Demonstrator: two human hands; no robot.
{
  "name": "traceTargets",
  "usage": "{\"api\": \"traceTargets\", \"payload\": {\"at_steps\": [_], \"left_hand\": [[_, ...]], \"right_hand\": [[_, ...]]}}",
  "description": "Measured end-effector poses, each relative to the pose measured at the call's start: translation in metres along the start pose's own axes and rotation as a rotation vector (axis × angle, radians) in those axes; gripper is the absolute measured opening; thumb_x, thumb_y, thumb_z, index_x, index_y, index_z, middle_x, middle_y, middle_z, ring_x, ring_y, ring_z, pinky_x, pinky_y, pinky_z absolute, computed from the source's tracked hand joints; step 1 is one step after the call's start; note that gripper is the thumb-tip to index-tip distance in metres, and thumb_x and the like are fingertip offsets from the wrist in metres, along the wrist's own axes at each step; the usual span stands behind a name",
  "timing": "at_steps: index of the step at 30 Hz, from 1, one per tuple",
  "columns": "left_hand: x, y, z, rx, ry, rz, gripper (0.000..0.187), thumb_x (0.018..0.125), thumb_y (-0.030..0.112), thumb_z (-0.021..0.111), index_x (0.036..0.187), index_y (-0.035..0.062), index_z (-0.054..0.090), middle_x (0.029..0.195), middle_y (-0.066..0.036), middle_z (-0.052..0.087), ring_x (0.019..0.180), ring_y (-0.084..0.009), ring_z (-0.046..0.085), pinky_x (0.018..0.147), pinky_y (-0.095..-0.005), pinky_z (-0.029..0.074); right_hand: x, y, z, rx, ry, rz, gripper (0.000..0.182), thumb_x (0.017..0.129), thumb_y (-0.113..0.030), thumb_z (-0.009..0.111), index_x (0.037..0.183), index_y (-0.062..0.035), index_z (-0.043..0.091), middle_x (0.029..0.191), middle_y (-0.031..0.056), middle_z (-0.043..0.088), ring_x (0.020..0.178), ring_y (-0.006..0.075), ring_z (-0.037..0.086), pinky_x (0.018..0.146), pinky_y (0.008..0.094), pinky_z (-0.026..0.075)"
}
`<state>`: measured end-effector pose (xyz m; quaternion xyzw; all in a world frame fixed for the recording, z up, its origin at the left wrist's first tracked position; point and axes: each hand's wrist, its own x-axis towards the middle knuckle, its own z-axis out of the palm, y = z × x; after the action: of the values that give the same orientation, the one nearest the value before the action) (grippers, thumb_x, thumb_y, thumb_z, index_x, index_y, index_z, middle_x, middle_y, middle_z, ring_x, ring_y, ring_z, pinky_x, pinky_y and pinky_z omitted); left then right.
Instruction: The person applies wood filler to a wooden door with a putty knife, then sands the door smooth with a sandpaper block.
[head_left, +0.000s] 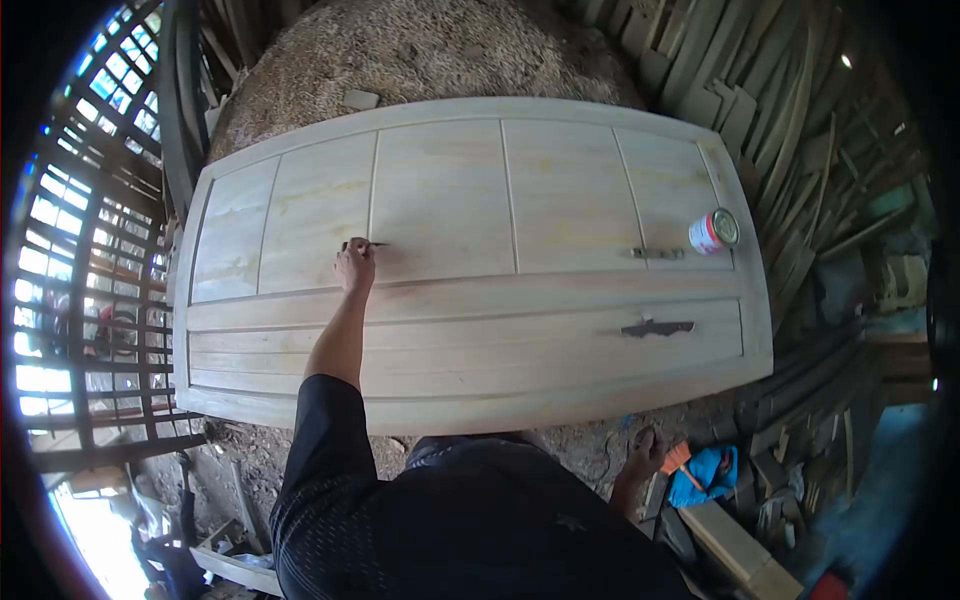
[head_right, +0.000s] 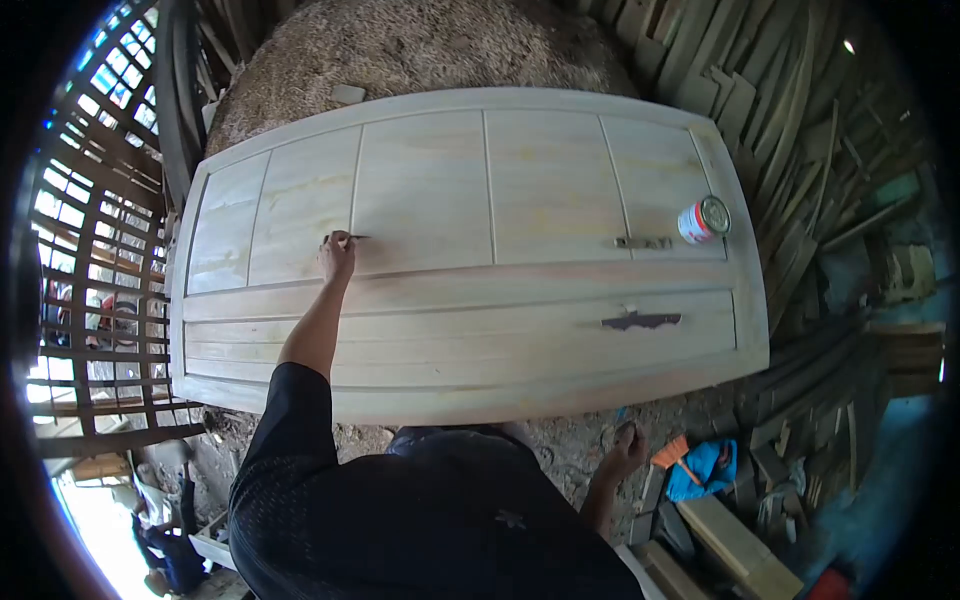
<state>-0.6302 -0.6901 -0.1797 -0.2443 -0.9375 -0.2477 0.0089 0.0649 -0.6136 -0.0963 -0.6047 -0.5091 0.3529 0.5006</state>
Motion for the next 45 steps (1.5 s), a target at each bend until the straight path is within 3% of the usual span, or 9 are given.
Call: {"api": "traceTargets", "payload": {"at_steps": [3, 9, 13, 20, 24, 26, 29, 35, 45], "left_hand": [[-0.009, 0.004, 0.07, -0.53, 0.112, 0.051, 0.017, 0.097, 0.024, 0.07, 0.105, 0.0099, 0.066, 0.089, -0.011, 0.073, 0.083, -0.0263, 0.072, 0.072, -0.0412, 0.056], [-0.164, 0.224, 0.089, -0.785, -0.45, 0.259, 0.022, 0.09, 0.017, 0.078, 0.109, 0.0091, 0.07, 0.087, -0.009, 0.076, 0.078, -0.0151, 0.073, 0.07, -0.034, 0.058], [-0.215, 0.331, 0.027, -0.885, -0.651, 0.326, 0.064, 0.087, 0.034, 0.085, 0.137, 0.003, 0.059, 0.129, -0.016, 0.069, 0.115, -0.0282, 0.07, 0.09, -0.0378, 0.06], [-0.292, 0.202, -0.027, -0.625, -0.685, 0.399, 0.04, 0.091, 0.028, 0.079, 0.125, 0.009, 0.069, 0.114, -0.006, 0.075, 0.095, -0.0223, 0.074, 0.08, -0.0375, 0.059], [-0.354, 0.106, -0.07, -0.56, -0.409, -0.011, 0.038, 0.092, 0.024, 0.079, 0.126, 0.0111, 0.07, 0.111, -0.004, 0.076, 0.093, -0.0157, 0.071, 0.076, -0.0342, 0.056], [-0.379, 0.069, -0.092, -0.508, -0.303, -0.225, 0.035, 0.095, 0.021, 0.076, 0.128, 0.0105, 0.07, 0.111, -0.004, 0.075, 0.093, -0.0131, 0.069, 0.076, -0.0298, 0.053], [-0.418, 0.038, -0.109, -0.636, 0.022, -0.41, 0.035, 0.098, 0.016, 0.072, 0.13, 0.0035, 0.066, 0.111, -0.009, 0.074, 0.096, -0.016, 0.07, 0.077, -0.0296, 0.056], [-0.44, 0.008, -0.103, -0.866, 0.403, -0.552, 0.027, 0.103, 0.01, 0.067, 0.127, -0.0018, 0.065, 0.107, -0.007, 0.071, 0.092, -0.0109, 0.065, 0.08, -0.0248, 0.053], [-0.385, -0.06, -0.115, -0.713, 0.454, -0.678, 0.025, 0.102, 0.012, 0.07, 0.123, -0.0001, 0.068, 0.106, -0.004, 0.072, 0.089, -0.0081, 0.064, 0.077, -0.0219, 0.05]], "right_hand": [[0.003, 0.008, -0.005, 0.008, 0.1, 0.04, 0.011, 0.101, -0.002, 0.057, 0.095, 0.0011, 0.066, 0.082, 0.0015, 0.059, 0.073, 0.0094, 0.052, 0.064, 0.0263, 0.041], [0.016, 0.049, -0.018, -0.032, 0.152, 0.003, 0.016, 0.102, -0.009, 0.065, 0.115, -0.0017, 0.071, 0.092, 0.0019, 0.069, 0.076, 0.0082, 0.061, 0.063, 0.0234, 0.045], [0.025, 0.04, -0.008, 0.035, 0.068, 0.104, 0.019, 0.101, -0.007, 0.064, 0.117, 0.0016, 0.07, 0.099, 0.005, 0.07, 0.082, 0.0121, 0.063, 0.072, 0.0265, 0.05], [0.062, 0.027, 0.019, -0.01, -0.112, 0.234, 0.019, 0.102, -0.013, 0.066, 0.116, -0.0018, 0.071, 0.098, 0.004, 0.07, 0.082, 0.0105, 0.063, 0.068, 0.0258, 0.05], [0.109, 0.051, 0.06, 0.139, -0.403, 0.142, 0.022, 0.104, -0.017, 0.065, 0.117, 0.0005, 0.069, 0.106, 0.0078, 0.071, 0.09, 0.0135, 0.066, 0.076, 0.0274, 0.054], [0.13, 0.023, 0.109, 0.048, -0.543, -0.252, 0.024, 0.106, -0.018, 0.062, 0.118, 0.0027, 0.068, 0.109, 0.0095, 0.072, 0.1, 0.0164, 0.068, 0.084, 0.0309, 0.056], [0.15, -0.01, 0.193, 0.018, -0.774, -0.357, 0.022, 0.105, -0.015, 0.063, 0.118, 0.0028, 0.068, 0.106, 0.0114, 0.073, 0.099, 0.0165, 0.07, 0.086, 0.031, 0.056], [0.198, -0.045, 0.3, -0.502, -0.908, -1.25, 0.022, 0.088, 0.001, 0.066, 0.109, -0.0021, 0.073, 0.103, 0.0127, 0.07, 0.1, 0.0373, 0.066, 0.088, 0.0464, 0.055], [0.114, -0.055, 0.39, -0.361, -1.279, -1.13, 0.03, 0.083, 0.004, 0.059, 0.109, -0.0033, 0.072, 0.097, 0.0176, 0.066, 0.097, 0.0407, 0.063, 0.085, 0.05, 0.052]]}}
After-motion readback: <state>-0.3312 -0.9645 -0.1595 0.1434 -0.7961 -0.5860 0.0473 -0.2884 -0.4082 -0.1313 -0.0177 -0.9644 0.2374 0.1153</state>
